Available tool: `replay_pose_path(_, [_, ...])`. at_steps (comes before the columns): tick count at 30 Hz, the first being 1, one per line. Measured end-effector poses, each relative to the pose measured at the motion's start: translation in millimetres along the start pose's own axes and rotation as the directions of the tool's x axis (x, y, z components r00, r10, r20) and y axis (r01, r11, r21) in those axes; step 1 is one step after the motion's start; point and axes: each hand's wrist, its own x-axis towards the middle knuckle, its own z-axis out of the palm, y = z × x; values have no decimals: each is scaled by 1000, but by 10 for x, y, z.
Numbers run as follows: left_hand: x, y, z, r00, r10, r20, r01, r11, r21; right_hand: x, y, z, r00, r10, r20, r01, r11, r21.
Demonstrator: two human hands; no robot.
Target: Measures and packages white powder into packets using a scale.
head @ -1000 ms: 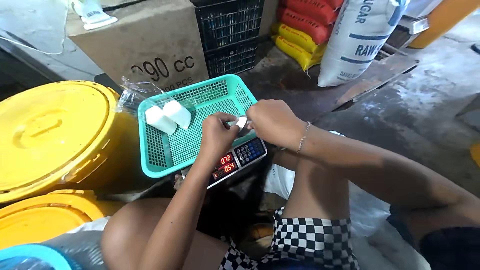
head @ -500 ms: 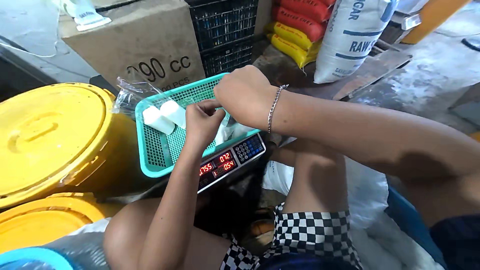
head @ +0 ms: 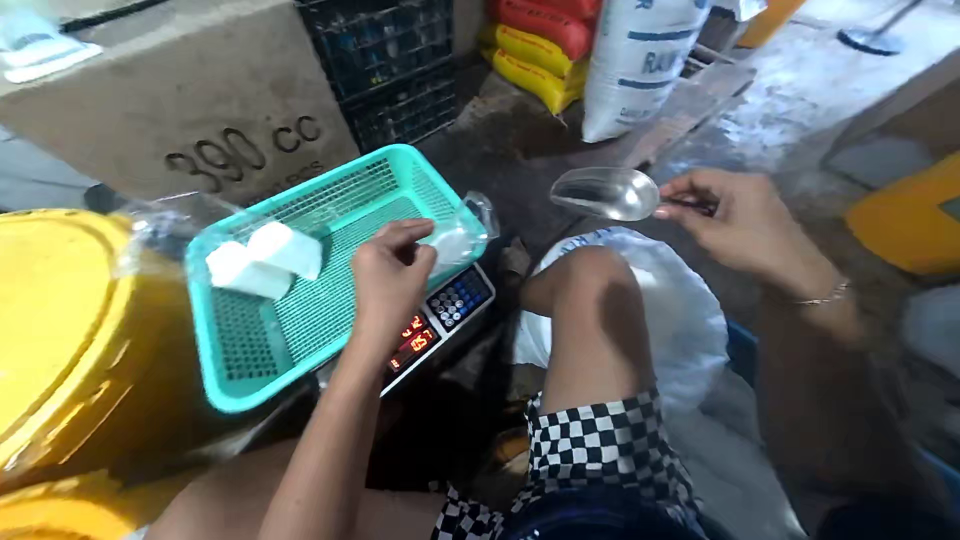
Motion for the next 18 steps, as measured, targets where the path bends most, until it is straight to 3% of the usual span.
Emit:
replay_pose_path(3, [19,-78,4,1000,6,6,-6,1000,11,-534,1130,255,954,296,-51,-292,953,77])
replay_pose_path(6, [29,-159,-15,1000,6,-5,-6,1000,13,-935,1990,663,790,612,21,-612,788,65])
replay_pose_path(9, [10,-192,43,1000,7,-17,-6,998,60,-1076,2243,1022,617,782,88,-779,623,-67])
replay_pose_path(11, [-18,-154,92,1000,19,-14,-18,996,83,-1016,2291,1262,573,815,88,-794,579,-185])
replay_pose_path(13, [-35,-119,110,999,39,-21,-37,994,99,-838,2430,1626,588,805,71,-785,590,-187])
replay_pose_path(16, [-48,-98,134,996,86,-20,-81,979,188,-439,2430,2164,690,722,49,-711,689,-140])
replay_pose_path(18, [-77,-96,168,993,114,-16,-105,953,286,-344,2185,2451,754,636,-163,-653,752,-89])
